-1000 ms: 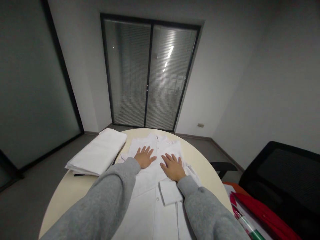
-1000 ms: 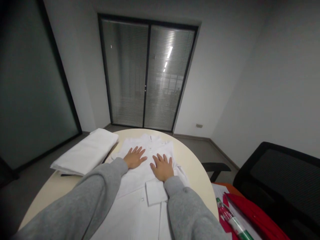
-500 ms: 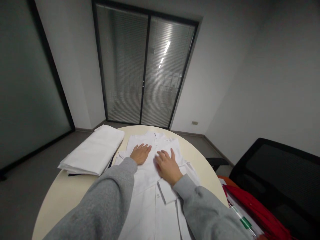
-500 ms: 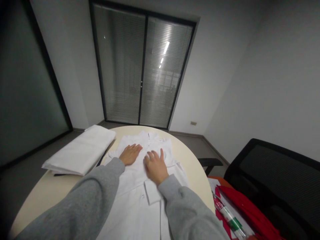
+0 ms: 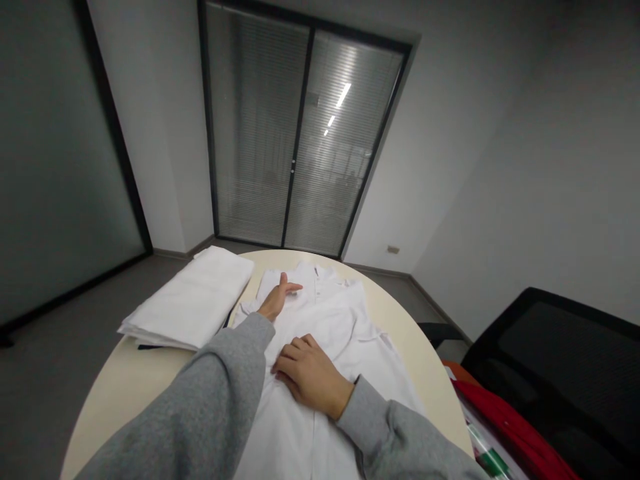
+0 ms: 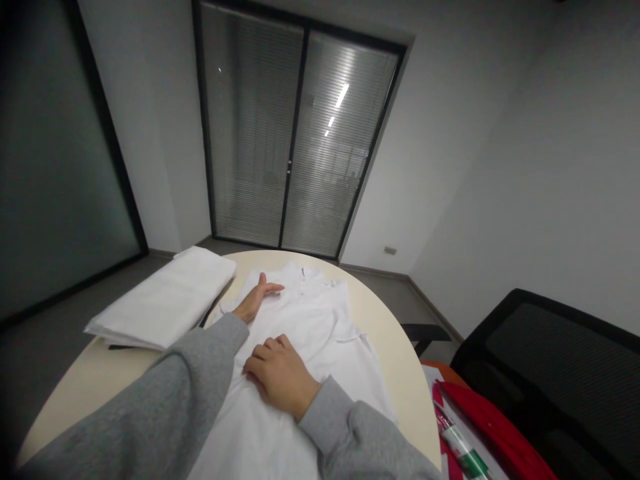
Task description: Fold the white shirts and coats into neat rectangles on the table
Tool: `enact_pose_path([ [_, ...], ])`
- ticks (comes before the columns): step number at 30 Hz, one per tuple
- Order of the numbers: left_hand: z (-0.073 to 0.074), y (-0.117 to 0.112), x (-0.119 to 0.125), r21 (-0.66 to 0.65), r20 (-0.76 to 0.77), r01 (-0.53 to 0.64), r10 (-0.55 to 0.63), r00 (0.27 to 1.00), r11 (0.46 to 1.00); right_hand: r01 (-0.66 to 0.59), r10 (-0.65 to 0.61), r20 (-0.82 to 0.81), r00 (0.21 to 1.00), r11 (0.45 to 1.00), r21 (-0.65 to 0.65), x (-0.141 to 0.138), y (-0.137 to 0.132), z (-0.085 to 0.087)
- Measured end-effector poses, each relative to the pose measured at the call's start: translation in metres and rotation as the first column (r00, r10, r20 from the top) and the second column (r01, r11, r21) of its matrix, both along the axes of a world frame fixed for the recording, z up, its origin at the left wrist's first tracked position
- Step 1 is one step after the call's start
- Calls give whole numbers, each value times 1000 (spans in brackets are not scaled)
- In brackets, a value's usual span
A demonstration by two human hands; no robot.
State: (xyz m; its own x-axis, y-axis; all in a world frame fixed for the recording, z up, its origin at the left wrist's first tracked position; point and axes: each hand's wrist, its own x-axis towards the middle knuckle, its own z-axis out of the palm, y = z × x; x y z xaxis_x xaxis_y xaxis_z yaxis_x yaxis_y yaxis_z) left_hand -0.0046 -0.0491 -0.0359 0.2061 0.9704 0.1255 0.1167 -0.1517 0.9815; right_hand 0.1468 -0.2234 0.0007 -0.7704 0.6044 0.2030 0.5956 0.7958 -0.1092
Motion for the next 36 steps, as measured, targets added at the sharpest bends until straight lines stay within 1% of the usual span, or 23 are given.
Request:
enact_pose_path([
  [2, -2, 1, 0, 14, 11, -78, 78, 997, 997, 8, -8, -44, 999, 1000, 8, 3, 2, 1],
  [4, -2, 2, -1, 6, 12, -111, 111, 994, 994, 38, -38, -121, 992, 999, -1, 10, 6, 3],
  [6, 0, 1, -2, 18, -47, -111, 111, 993, 994, 94, -94, -202, 975, 996, -10, 18, 10, 8],
  [8, 6, -2, -2, 47, -146, -87, 93, 985, 995, 135, -133, -253, 958, 991, -11, 26, 13, 12],
  [9, 11, -4, -2, 60, -198, -72, 83, 977, 996, 127, -125, -262, 957, 992, -11, 28, 13, 13],
  [11, 24, -9, -2, 85, -282, -46, 68, 957, 995, 48, -51, -245, 968, 999, -16, 29, 10, 13],
  [13, 40, -16, -1, 121, -350, -13, 55, 935, 993, -58, 50, -190, 981, 998, -34, 25, 7, 8],
  [15, 58, -24, 4, 173, -413, 38, 38, 910, 984, -96, 89, -129, 988, 994, -46, 19, 4, 1],
  [17, 72, -33, 11, 215, -450, 86, 21, 893, 973, -75, 71, -87, 994, 997, -34, 15, 4, -6],
  [20, 86, -46, 19, 243, -530, 174, -20, 848, 954, -41, 42, -108, 993, 999, 9, 14, 5, -9],
  [22, 91, -52, 20, 238, -582, 224, -46, 812, 945, -13, 18, -188, 982, 999, 30, 17, 6, -8],
  [24, 96, -55, 17, 226, -604, 243, -60, 795, 943, 74, -62, -320, 945, 997, 27, 22, 9, -5],
  [25, 98, -56, 15, 224, -596, 233, -57, 801, 946, 142, -129, -401, 907, 990, 5, 26, 12, -4],
  [26, 100, -56, 13, 228, -586, 220, -47, 809, 949, 221, -210, -484, 849, 975, -36, 31, 17, -3],
  [27, 102, -56, 12, 239, -572, 200, -29, 820, 950, 306, -304, -565, 767, 947, -94, 38, 24, -2],
  [28, 104, -55, 11, 255, -559, 179, -6, 829, 950, 392, -400, -634, 662, 906, -163, 47, 32, -1],
  [30, 104, -53, 10, 287, -561, 155, 35, 827, 945, 539, -553, -717, 424, 791, -291, 72, 53, 3],
  [31, 101, -51, 11, 295, -578, 160, 43, 815, 942, 605, -599, -735, 318, 725, -329, 89, 63, 5],
  [32, 97, -49, 13, 298, -600, 173, 44, 799, 939, 659, -626, -743, 238, 666, -350, 107, 72, 7],
  [34, 84, -47, 17, 289, -642, 202, 33, 766, 936, 752, -665, -738, 110, 542, -375, 147, 84, 11],
  [36, 65, -45, 22, 268, -676, 221, 20, 737, 938, 822, -692, -722, 25, 426, -379, 185, 87, 15],
])
